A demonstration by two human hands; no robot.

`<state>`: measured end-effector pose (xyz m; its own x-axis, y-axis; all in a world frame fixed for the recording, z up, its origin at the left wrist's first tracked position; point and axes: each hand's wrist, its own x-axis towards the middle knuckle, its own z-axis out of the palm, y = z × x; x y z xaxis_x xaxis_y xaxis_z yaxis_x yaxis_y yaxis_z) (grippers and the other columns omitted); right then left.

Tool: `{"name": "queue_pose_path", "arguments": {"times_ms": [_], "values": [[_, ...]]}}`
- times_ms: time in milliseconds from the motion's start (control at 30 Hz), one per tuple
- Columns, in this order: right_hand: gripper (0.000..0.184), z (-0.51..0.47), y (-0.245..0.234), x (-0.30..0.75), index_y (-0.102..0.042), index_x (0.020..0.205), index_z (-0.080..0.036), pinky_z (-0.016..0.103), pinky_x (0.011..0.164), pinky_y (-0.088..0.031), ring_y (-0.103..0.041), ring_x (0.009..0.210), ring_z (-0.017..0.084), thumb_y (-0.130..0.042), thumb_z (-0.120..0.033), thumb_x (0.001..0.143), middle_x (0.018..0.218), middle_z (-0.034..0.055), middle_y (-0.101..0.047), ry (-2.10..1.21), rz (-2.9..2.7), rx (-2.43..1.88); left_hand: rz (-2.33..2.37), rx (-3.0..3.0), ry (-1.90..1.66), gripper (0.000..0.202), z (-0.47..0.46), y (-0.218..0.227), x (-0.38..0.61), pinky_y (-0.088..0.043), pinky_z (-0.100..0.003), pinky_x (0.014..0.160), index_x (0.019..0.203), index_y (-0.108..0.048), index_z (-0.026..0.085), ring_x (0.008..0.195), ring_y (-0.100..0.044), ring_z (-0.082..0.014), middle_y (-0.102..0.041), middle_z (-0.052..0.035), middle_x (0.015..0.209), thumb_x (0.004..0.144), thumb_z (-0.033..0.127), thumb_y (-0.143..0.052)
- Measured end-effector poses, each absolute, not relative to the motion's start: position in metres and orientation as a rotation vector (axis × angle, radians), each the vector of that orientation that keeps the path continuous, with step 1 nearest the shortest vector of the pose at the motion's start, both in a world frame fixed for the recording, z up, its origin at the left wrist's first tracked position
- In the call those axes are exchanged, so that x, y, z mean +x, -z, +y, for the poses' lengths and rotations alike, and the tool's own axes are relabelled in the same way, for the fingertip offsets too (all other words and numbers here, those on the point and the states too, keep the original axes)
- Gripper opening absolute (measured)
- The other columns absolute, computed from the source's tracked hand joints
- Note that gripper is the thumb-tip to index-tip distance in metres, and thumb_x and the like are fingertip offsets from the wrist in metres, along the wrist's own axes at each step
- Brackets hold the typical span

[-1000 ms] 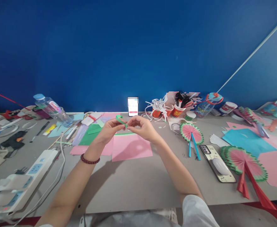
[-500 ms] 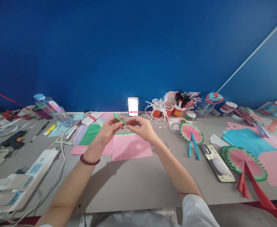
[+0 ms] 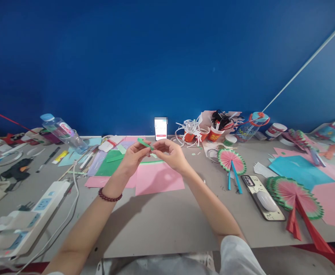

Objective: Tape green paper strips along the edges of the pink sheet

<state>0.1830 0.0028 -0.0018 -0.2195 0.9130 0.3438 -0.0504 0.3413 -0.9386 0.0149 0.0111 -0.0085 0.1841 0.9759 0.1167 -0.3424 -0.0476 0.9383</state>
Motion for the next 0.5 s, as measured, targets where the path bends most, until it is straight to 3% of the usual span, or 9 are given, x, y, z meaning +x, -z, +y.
{"name": "queue_pose_path", "arguments": {"times_ms": [267, 500], "values": [[0.020, 0.001, -0.003, 0.189, -0.059, 0.083, -0.020, 0.029, 0.068, -0.052, -0.060, 0.066, 0.011, -0.073, -0.030, 0.073, 0.076, -0.0016, -0.060, -1.388, -1.418, -0.683, 0.440, 1.219, -1.037, 0.044, 0.006, 0.002, 0.008, -0.049, -0.031, 0.076, 0.112, -0.063, 0.022, 0.078, -0.062, -0.0158, -0.063, -0.0037, 0.092, 0.069, 0.024, -0.073], [0.016, 0.005, -0.008, 0.201, -0.061, 0.084, -0.021, 0.027, 0.071, -0.050, -0.058, 0.067, 0.010, -0.071, -0.027, 0.073, 0.079, -0.0022, -0.056, -1.487, -1.360, -0.666, 0.523, 1.161, -1.177, 0.029, 0.010, -0.002, -0.001, -0.049, -0.026, 0.070, 0.102, -0.066, 0.019, 0.068, -0.060, -0.0114, -0.064, -0.0017, 0.082, 0.074, 0.025, -0.072]]}}
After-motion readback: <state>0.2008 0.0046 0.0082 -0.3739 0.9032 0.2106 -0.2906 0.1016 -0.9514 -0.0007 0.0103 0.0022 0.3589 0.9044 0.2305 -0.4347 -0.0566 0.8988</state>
